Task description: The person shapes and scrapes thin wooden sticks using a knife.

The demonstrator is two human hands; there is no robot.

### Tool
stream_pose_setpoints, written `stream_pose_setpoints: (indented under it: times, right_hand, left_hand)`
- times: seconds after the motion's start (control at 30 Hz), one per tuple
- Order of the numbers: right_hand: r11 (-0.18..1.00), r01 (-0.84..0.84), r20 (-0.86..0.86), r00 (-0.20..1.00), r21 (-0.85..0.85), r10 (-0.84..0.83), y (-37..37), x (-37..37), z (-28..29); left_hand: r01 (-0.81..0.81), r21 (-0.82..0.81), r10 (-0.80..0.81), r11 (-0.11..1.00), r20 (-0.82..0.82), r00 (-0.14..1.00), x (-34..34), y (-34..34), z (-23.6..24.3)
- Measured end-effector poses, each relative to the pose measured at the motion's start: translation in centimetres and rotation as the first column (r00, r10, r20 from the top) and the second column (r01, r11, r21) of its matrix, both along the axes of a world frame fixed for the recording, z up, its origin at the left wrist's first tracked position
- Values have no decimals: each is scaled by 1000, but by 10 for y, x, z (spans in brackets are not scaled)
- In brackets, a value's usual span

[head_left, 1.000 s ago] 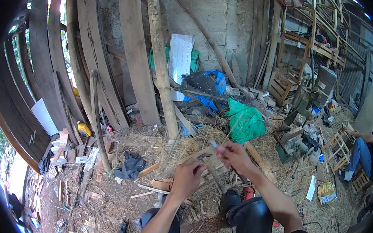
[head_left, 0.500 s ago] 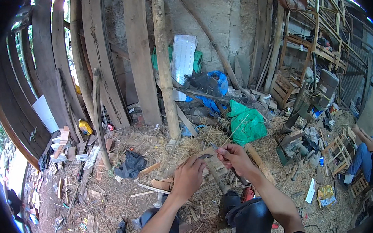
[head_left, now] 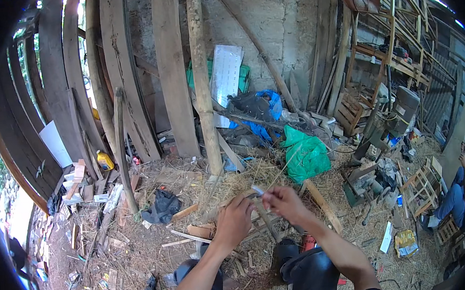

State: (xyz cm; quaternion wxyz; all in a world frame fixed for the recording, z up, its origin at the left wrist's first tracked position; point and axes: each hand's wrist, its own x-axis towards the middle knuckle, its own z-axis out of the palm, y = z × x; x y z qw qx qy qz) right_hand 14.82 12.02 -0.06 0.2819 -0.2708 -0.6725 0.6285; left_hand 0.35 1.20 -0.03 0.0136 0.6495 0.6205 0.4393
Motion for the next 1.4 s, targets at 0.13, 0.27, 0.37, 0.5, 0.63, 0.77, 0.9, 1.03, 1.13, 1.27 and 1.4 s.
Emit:
stream_pose_setpoints:
  times: [0.13, 0.27, 0.37, 0.5, 0.63, 0.77, 0.9, 1.03, 1.13, 1.27, 1.4]
  right_hand:
    - [992, 28, -136, 990, -122, -44, 23, 5, 1]
    - [994, 82, -34, 996, 67, -80, 3, -7, -12]
    - [974, 218, -7, 976, 65, -218, 25, -3, -24]
    - [986, 86, -163, 981, -144, -109, 21, -3, -10]
    - [998, 66, 26, 997, 17, -67, -2, -9, -17]
    - [982, 166, -105, 979, -94, -175, 29, -1, -17]
    - [998, 60, -55, 997, 10, -60, 1, -8, -25]
    - [965, 262, 2, 965, -23, -262, 42, 5, -23]
    - [977, 182, -81, 978, -114, -192, 23, 3, -33]
    - [962, 242, -117, 959, -130, -257, 47, 15, -23]
    - [943, 215, -221, 936, -252, -273, 53, 23, -13]
  left_hand:
    - [-24, 5, 24, 1000, 3, 1000, 1, 0, 3]
    - [-47, 73, 53, 996, -69, 996, 3, 4, -7]
    - [-48, 22, 49, 999, -42, 998, 0, 2, 0]
    - [-33, 38, 35, 999, -67, 997, -2, -1, -2]
    - [-28, 37, 31, 999, -66, 997, -3, 0, -5]
    - [-47, 33, 49, 998, -72, 996, 2, 2, 0]
    - [-28, 70, 35, 997, -104, 994, 0, 1, -4]
    - [-19, 53, 23, 998, -76, 997, 2, -2, -1]
    - [-31, 11, 32, 999, -124, 992, 0, -3, -4]
    - [-16, -65, 10, 998, -95, 995, -2, -9, 4]
    - [-10, -79, -1, 997, -136, 991, 2, -5, -4]
